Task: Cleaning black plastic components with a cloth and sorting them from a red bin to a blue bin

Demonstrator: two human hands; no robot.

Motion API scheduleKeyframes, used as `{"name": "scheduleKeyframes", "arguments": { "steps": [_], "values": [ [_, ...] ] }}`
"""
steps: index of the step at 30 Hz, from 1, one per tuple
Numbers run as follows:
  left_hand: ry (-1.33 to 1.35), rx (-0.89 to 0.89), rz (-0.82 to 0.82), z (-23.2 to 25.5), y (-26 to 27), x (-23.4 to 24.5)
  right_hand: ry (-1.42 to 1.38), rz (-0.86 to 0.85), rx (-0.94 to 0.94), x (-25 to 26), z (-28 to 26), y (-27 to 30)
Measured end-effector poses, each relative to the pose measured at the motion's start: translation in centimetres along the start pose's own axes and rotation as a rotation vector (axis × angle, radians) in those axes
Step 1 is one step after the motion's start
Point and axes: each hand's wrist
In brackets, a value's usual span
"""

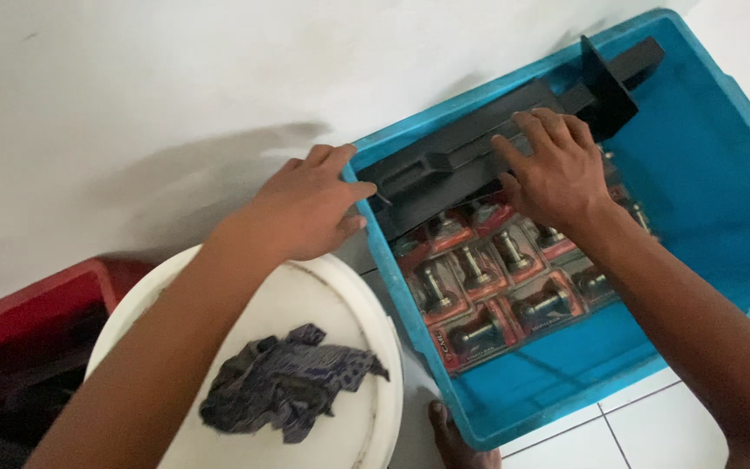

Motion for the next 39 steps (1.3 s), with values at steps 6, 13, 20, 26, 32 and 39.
{"name": "scheduleKeyframes", "arguments": {
  "steps": [6, 13, 20, 26, 32, 39],
  "values": [
    [0.000, 0.094, 0.098, -3.3, 7.2, 1.1, -0.118, 0.093, 0.034, 2.7, -0.8, -2.3],
    [0.070, 0.158, 0.292, -10.1, 16.3, -1.8, -0.014, 0.302, 0.197, 9.1, -3.9, -8.6],
    [0.097, 0.216, 0.442, -13.8, 29.2, -4.3, -0.209, 0.382, 0.374, 11.5, -10.1, -13.4],
    [0.127, 0.513, 0.414, -16.2, 39.1, -8.3, -0.288, 0.465, 0.523, 17.7, -17.8, -18.5],
    [0.180, 0.692, 0.394, -18.0, 46.6, -12.3, -0.361, 0.485, 0.650, 22.2, -26.7, -23.4],
    [0.169, 0.746, 0.444, -19.8, 51.3, -17.8, -0.414, 0.435, 0.875, 26.2, -36.5, -26.9]
  ]
}}
Point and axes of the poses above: each hand's wrist, its own y-axis away from the middle knuckle, its own x-axis out of the back of the hand, z = x × y, and after that the axes turned 14 degrees about x, right-handed
